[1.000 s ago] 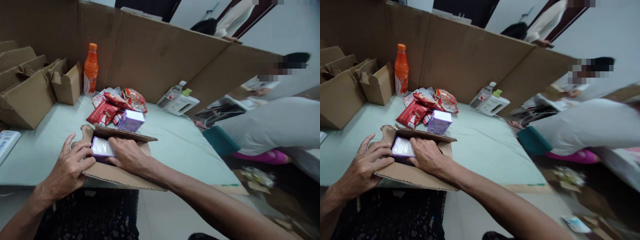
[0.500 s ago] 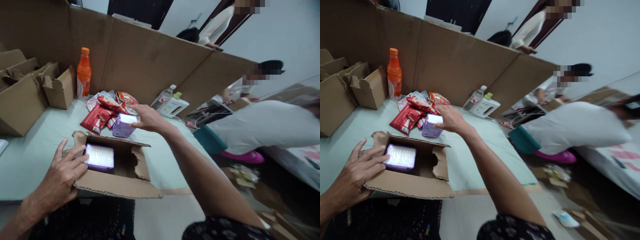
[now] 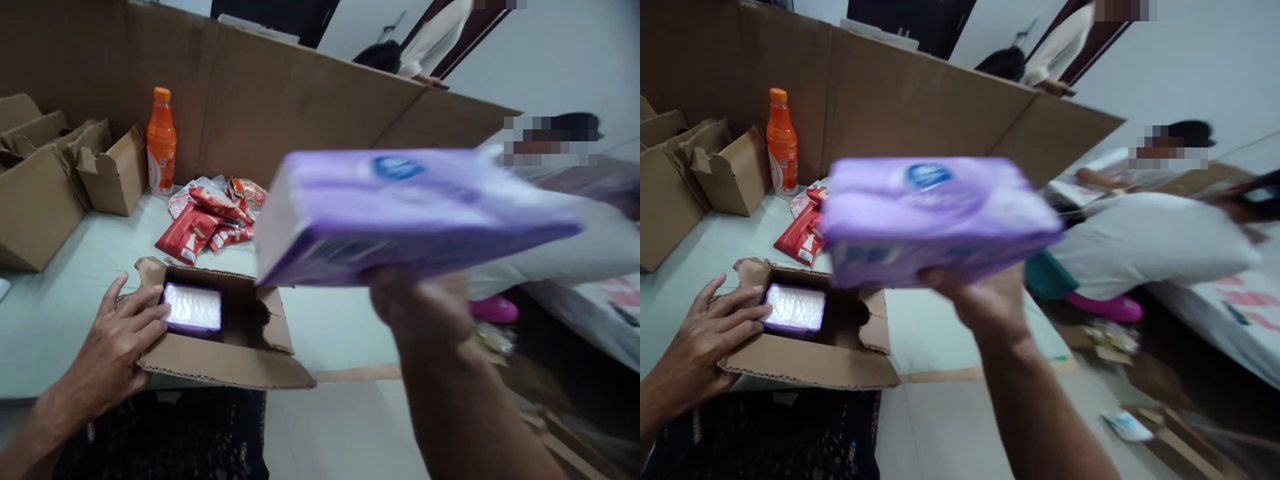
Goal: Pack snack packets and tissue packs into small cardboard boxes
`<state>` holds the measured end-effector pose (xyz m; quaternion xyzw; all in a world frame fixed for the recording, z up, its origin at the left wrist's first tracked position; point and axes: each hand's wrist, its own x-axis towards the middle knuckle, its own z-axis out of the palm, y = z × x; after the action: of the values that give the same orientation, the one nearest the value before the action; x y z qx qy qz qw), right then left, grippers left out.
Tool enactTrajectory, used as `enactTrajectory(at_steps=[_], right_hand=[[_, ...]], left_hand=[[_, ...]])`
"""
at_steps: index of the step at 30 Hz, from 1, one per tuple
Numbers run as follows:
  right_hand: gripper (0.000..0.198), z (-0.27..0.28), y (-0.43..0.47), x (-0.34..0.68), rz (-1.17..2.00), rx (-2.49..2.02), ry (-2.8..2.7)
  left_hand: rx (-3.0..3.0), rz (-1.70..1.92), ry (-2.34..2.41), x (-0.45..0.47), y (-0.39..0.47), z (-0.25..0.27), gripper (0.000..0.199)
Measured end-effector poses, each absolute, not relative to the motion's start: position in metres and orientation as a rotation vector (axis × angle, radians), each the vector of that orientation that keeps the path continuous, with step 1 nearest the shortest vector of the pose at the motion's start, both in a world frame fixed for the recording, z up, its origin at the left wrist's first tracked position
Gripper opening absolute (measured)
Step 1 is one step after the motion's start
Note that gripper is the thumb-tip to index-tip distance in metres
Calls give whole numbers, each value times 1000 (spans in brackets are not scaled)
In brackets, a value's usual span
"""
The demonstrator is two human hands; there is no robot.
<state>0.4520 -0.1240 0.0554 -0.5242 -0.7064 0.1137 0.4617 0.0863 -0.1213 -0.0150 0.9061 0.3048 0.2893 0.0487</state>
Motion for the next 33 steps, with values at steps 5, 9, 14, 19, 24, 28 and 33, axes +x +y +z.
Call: enactTrajectory(at_steps=[5,9,14,19,24,28,33], right_hand=[[67,42,-139,396,531,-1240,-1956],[61,55,-145,403,213,-1396,-2135],[27,94,-167,403,-256,-1432,-2539],[14,106,-163,384,-628,-1596,-2726],[14,104,-147,373,-498,-1690,-2813],[23,83,-146,368,-374,-1743,-2695],[36,47,-149,376,-89,-1907,-2711]], left_hand=[[2840,841,921,84,-120,-17,42],[2860,839,911,83,-121,-22,34],[2856,873,908,86,-120,-21,25],[2816,859,945,88,-122,-20,26],[2761,867,952,89,-124,-24,29],[2777,900,959,88,-123,-23,25],[2817,916,970,87,-123,-22,26]])
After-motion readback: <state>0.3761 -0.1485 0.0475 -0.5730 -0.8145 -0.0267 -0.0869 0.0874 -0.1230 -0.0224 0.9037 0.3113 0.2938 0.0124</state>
